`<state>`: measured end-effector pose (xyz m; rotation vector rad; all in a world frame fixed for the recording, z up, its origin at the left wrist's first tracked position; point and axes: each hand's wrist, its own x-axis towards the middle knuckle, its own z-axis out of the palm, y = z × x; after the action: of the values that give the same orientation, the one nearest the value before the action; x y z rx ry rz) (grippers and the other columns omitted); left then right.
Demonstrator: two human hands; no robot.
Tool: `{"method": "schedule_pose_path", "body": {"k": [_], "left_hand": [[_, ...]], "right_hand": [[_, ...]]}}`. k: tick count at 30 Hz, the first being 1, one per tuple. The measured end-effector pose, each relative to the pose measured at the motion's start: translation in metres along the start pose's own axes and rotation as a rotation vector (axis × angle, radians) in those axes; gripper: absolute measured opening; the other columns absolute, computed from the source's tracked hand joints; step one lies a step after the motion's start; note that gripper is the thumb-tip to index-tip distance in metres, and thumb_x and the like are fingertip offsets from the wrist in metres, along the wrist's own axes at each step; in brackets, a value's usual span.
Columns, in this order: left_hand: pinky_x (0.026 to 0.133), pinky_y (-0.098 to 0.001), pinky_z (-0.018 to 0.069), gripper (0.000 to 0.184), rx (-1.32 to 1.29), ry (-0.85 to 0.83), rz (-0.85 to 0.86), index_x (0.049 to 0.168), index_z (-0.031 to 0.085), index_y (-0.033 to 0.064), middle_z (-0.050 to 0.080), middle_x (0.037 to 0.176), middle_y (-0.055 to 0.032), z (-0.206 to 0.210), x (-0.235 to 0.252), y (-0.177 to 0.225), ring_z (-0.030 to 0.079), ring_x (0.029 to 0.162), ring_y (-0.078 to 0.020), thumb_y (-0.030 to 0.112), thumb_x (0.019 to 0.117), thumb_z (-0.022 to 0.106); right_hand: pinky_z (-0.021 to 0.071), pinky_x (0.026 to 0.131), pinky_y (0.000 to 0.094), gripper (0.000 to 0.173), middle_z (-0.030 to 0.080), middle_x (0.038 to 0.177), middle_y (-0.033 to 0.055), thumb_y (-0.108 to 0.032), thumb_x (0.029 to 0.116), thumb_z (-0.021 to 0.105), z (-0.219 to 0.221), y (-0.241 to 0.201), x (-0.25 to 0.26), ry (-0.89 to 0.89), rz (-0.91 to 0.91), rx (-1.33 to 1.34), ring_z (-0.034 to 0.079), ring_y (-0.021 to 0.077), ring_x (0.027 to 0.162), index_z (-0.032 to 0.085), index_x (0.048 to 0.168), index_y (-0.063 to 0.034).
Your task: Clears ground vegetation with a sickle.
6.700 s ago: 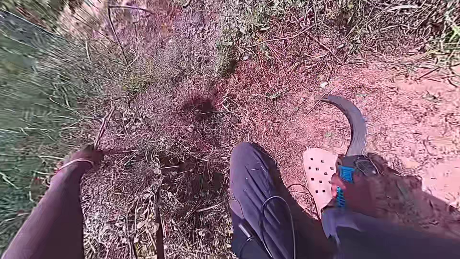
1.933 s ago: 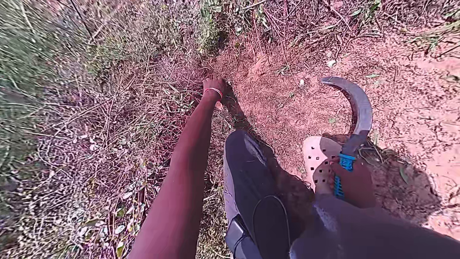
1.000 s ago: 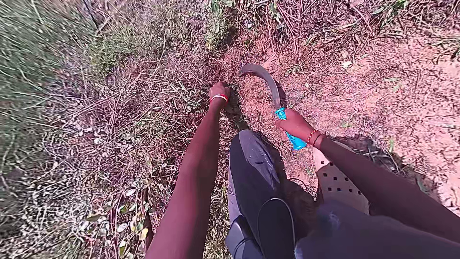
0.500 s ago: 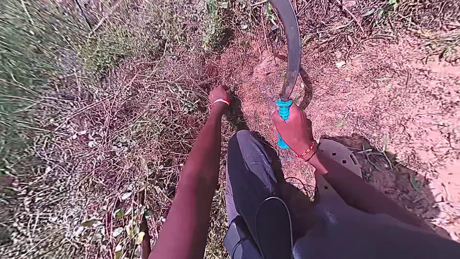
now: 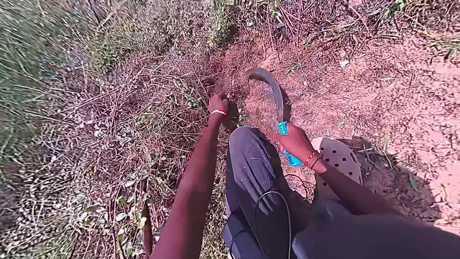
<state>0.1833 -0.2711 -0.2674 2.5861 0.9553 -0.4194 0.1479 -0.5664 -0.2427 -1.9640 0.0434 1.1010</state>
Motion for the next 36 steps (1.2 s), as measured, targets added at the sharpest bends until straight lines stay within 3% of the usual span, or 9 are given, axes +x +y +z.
{"method": "schedule_pose_path", "body": {"k": [2,6,13,15,19,22,25,29,36], "left_hand": [[0.106,-0.068,0.0423,0.045,0.055,-0.008,0.008,0.145,0.059,0.0088,0.063,0.136,-0.0261,0.005,-0.005,0.003,0.057,0.13,-0.0453,0.011,0.1003,0.051],[0.111,-0.0656,0.0401,0.045,-0.042,-0.036,0.034,0.147,0.054,0.0037,0.06,0.139,-0.0278,-0.004,0.003,0.002,0.055,0.134,-0.0447,0.011,0.1031,0.05],[0.114,-0.0577,0.0382,0.042,-0.462,0.297,-0.164,0.136,0.059,-0.0054,0.058,0.14,-0.0295,-0.036,0.025,-0.008,0.053,0.136,-0.0405,0.025,0.1101,0.046],[0.113,-0.06,0.038,0.042,-0.403,0.161,-0.124,0.136,0.058,-0.0059,0.057,0.139,-0.0312,-0.036,0.031,-0.014,0.052,0.134,-0.0427,0.026,0.1096,0.049],[0.122,-0.0586,0.0285,0.064,-0.214,-0.153,0.072,0.16,0.033,0.0048,0.031,0.164,-0.027,-0.019,0.02,-0.004,0.033,0.151,-0.0422,0.028,0.1055,0.058],[0.116,-0.0716,0.0282,0.081,0.027,-0.186,0.123,0.162,0.036,0.0175,0.021,0.168,-0.0265,-0.004,0.011,0.007,0.024,0.151,-0.0532,0.045,0.0949,0.072],[0.105,-0.078,0.0366,0.089,0.2,-0.176,0.12,0.16,0.04,0.0253,0.024,0.166,-0.0278,0.004,-0.004,0.015,0.027,0.147,-0.0584,0.046,0.0842,0.082],[0.1,-0.0774,0.0413,0.086,0.266,-0.142,0.12,0.157,0.044,0.0242,0.028,0.164,-0.0287,0.005,-0.01,0.016,0.033,0.143,-0.059,0.032,0.0824,0.085],[0.097,-0.0756,0.0451,0.085,0.321,-0.107,0.126,0.157,0.044,0.0249,0.031,0.162,-0.0284,0.015,-0.006,0.011,0.037,0.14,-0.0588,0.035,0.0831,0.084]], "right_hand": [[0.0536,0.078,0.0445,0.036,0.062,0.098,0.0181,-0.02,0.0993,0.064,-0.006,0.012,-0.009,0.08,-0.004,0.027,0.065,0.0259,0.081,0.057,0.124,0.0039],[0.0551,0.056,0.0309,0.022,0.059,0.074,0.0065,-0.011,0.0959,0.063,-0.016,0.033,-0.022,0.25,-0.076,0.353,0.061,0.0135,0.056,0.057,0.113,0.003],[0.0543,0.047,0.024,0.015,0.056,0.062,-0.0015,-0.001,0.0905,0.059,-0.026,0.043,-0.063,0.268,-0.053,0.607,0.058,0.0083,0.046,0.053,0.104,0.0003],[0.053,0.045,0.0249,0.012,0.056,0.059,-0.0022,-0.003,0.0878,0.06,-0.03,0.053,-0.066,0.286,-0.053,0.601,0.057,0.0088,0.044,0.054,0.098,-0.0029],[0.0541,0.046,0.0254,0.015,0.056,0.061,-0.0032,-0.007,0.0876,0.058,-0.035,0.077,-0.07,0.328,-0.096,0.637,0.058,0.0087,0.046,0.053,0.101,-0.0037],[0.0545,0.045,0.0257,0.015,0.056,0.06,-0.003,-0.006,0.0879,0.057,-0.033,0.091,-0.071,0.349,-0.089,0.668,0.058,0.0089,0.045,0.051,0.101,-0.0039],[0.0534,0.045,0.025,0.013,0.055,0.058,-0.0032,-0.007,0.088,0.056,-0.029,0.097,-0.073,0.317,-0.091,0.733,0.057,0.0085,0.044,0.051,0.1,-0.0041],[0.0519,0.041,0.0253,0.008,0.054,0.056,-0.0018,-0.002,0.0889,0.055,-0.029,0.093,-0.065,0.291,-0.057,0.787,0.056,0.0097,0.042,0.051,0.095,-0.0049],[0.0516,0.041,0.026,0.01,0.055,0.057,0.0006,0.001,0.0899,0.055,-0.029,0.093,-0.059,0.28,-0.026,0.849,0.056,0.0112,0.042,0.052,0.099,-0.0027]]}}
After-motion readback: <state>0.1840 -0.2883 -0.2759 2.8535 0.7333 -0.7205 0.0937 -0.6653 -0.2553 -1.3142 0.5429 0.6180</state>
